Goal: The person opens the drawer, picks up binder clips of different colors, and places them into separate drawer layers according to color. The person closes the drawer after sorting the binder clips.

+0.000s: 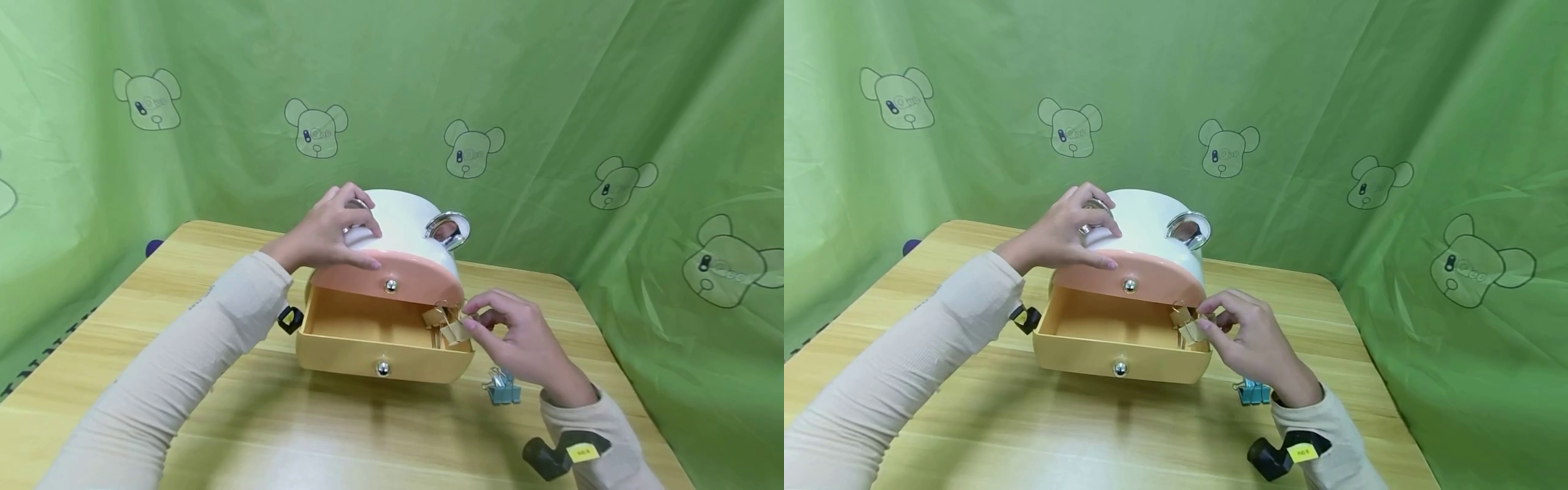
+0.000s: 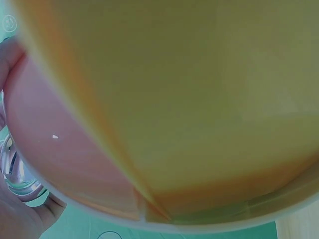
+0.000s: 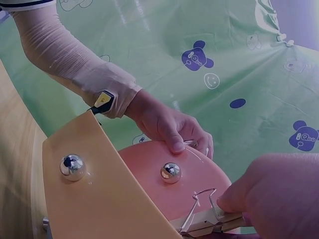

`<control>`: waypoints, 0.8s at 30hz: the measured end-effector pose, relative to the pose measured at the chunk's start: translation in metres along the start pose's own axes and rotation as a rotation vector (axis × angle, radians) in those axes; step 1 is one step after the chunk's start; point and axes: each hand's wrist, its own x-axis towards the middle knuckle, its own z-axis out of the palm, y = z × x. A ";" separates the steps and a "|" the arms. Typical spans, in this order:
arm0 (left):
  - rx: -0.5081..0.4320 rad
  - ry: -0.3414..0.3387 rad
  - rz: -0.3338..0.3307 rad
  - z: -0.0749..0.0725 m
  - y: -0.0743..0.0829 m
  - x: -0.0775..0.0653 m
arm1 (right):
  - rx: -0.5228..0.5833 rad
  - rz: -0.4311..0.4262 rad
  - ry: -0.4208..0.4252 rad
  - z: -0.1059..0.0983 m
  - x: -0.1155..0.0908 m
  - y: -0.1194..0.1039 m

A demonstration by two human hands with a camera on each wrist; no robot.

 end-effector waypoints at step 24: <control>0.003 0.013 0.015 0.000 0.000 0.000 | 0.014 0.027 -0.027 0.007 0.005 -0.001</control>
